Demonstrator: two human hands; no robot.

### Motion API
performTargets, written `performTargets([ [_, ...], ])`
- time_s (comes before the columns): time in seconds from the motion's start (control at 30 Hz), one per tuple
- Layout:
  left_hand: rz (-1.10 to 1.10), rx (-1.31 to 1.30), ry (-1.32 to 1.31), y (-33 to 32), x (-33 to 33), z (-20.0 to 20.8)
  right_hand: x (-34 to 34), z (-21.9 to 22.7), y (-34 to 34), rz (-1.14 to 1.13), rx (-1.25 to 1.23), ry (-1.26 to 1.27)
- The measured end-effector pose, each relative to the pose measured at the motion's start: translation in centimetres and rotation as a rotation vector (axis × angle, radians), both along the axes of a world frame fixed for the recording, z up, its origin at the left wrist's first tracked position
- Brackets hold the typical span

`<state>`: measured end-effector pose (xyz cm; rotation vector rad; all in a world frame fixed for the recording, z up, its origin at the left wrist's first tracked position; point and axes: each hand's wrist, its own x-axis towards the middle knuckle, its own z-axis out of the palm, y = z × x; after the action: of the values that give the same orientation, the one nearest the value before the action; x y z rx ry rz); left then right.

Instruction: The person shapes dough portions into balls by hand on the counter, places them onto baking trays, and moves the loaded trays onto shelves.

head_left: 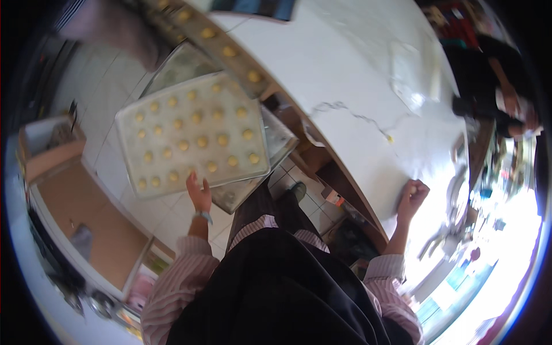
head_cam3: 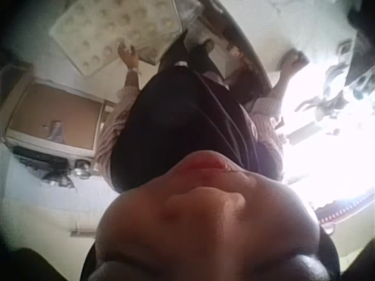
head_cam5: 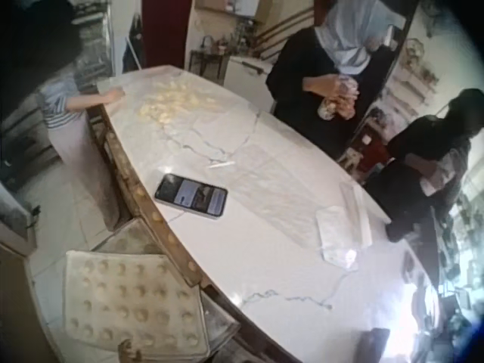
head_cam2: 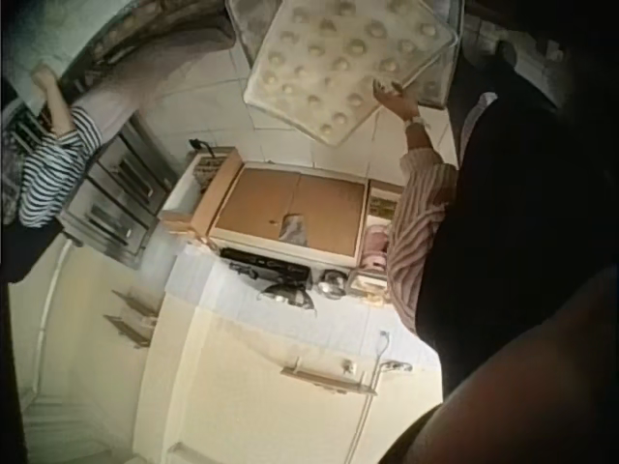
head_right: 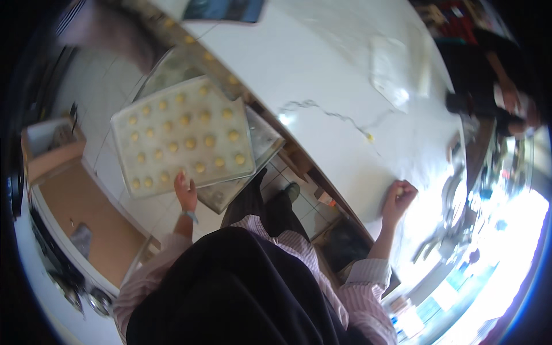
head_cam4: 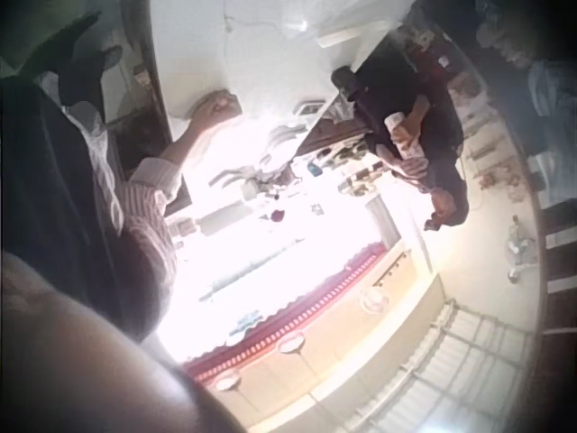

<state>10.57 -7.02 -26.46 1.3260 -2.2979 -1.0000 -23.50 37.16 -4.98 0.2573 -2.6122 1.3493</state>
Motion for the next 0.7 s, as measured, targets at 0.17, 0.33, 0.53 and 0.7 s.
performTargets([
  [0.17, -0.192, 0.078, -0.052, 3.8, 0.7, 1.5, -6.3, 1.4, 1.5, -0.365, 0.189, 0.008],
  [0.33, -0.093, 0.093, -0.16, 3.8, 1.4, 2.2, -2.4, 2.0, -4.7, -0.078, 0.078, 0.009],
  [0.53, 0.061, 0.122, -0.094, 5.4, 1.1, 2.6, -4.6, 2.5, 1.9, -0.241, 0.306, 0.102],
  [0.7, 0.03, 0.071, -0.248, 11.0, -1.2, 3.8, -5.1, 2.5, -3.2, 0.013, 0.039, 0.092],
])
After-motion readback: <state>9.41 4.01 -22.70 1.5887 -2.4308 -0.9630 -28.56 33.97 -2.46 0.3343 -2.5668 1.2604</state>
